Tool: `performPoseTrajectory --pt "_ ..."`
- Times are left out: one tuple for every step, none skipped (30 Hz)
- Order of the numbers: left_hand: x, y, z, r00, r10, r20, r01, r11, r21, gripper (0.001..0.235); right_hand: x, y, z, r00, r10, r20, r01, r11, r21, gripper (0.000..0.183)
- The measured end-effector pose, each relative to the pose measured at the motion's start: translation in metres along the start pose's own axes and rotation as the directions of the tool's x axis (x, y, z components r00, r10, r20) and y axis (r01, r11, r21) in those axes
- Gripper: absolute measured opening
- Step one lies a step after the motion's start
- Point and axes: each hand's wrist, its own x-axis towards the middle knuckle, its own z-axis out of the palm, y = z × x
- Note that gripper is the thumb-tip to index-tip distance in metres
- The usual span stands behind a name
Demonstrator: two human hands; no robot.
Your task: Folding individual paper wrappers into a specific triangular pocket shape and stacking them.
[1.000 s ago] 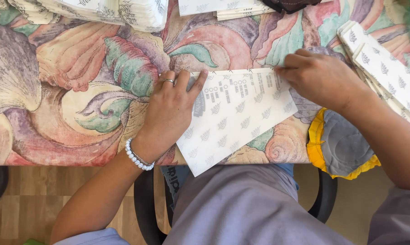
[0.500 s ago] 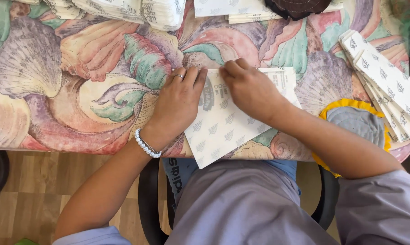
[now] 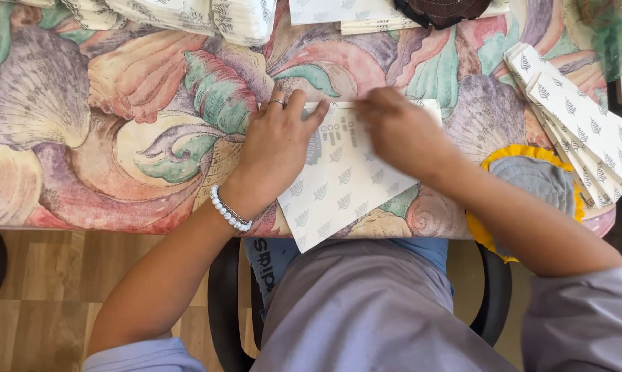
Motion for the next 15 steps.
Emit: performPoseTrajectory --pt "-0.002 -0.001 0.001 1.000 -0.001 0.000 0.001 1.000 0.005 0.050 0.006 -0.010 0.011 1.000 -0.001 -0.005 0.001 1.000 0.001 0.019" --pt "-0.003 -0.002 0.003 1.000 0.001 -0.008 -0.001 1.000 0.003 0.050 0.013 -0.019 0.023 0.998 0.046 -0.043 -0.044 0.998 0.052 0.019" --pt "-0.003 -0.002 0.006 1.000 0.010 -0.016 -0.010 1.000 -0.006 0.050 0.017 -0.028 0.035 0.992 0.100 -0.072 -0.093 0.990 0.102 0.019" --pt "-0.004 -0.002 0.006 1.000 0.014 -0.014 -0.014 1.000 -0.007 0.050 0.009 -0.018 0.035 0.992 0.105 -0.071 -0.098 0.990 0.102 0.019" --pt "-0.006 -0.002 0.006 1.000 0.012 -0.001 -0.012 1.000 -0.006 0.049 -0.001 -0.007 0.035 0.994 0.077 -0.076 -0.067 0.991 0.116 0.019" --pt "-0.007 -0.003 0.007 1.000 0.010 0.013 -0.010 1.000 -0.004 0.048 -0.010 0.003 0.035 0.995 0.048 -0.082 -0.037 0.991 0.131 0.020" --pt "-0.007 -0.005 0.007 1.000 0.015 0.010 -0.015 1.000 -0.005 0.048 -0.026 0.014 0.031 0.995 0.051 -0.082 -0.041 0.991 0.126 0.020" --pt "-0.007 -0.007 0.008 1.000 0.013 0.018 -0.012 1.000 -0.016 0.048 -0.043 0.024 0.026 0.985 0.154 -0.076 -0.142 0.980 0.137 0.020" --pt "-0.007 -0.008 0.009 1.000 0.004 0.026 -0.004 1.000 -0.029 0.048 -0.060 0.035 0.021 0.966 0.249 -0.068 -0.237 0.960 0.148 0.021" --pt "0.000 -0.012 0.010 1.000 0.003 0.022 -0.002 1.000 -0.030 0.048 -0.061 0.037 0.017 0.967 0.245 -0.067 -0.234 0.961 0.145 0.021" --pt "0.006 -0.015 0.012 1.000 0.031 0.003 -0.031 0.999 -0.043 0.034 -0.066 0.038 0.013 0.955 0.293 -0.051 -0.283 0.948 0.143 0.020" --pt "0.013 -0.017 0.015 0.998 0.059 -0.016 -0.060 0.997 -0.055 0.024 -0.070 0.039 0.008 0.940 0.339 -0.034 -0.332 0.933 0.141 0.018" --pt "0.026 -0.014 0.015 0.998 0.061 -0.020 -0.062 0.996 -0.057 0.024 -0.070 0.038 0.009 0.940 0.340 -0.034 -0.333 0.933 0.135 0.018" --pt "0.039 -0.011 0.015 0.995 0.080 0.058 -0.071 0.989 -0.132 0.030 -0.069 0.037 0.010 0.936 0.351 -0.010 -0.348 0.930 0.120 0.020" --pt "0.051 -0.010 0.013 0.986 0.099 0.134 -0.071 0.977 -0.199 0.039 -0.064 0.036 0.011 0.933 0.359 0.007 -0.358 0.928 0.107 0.021"
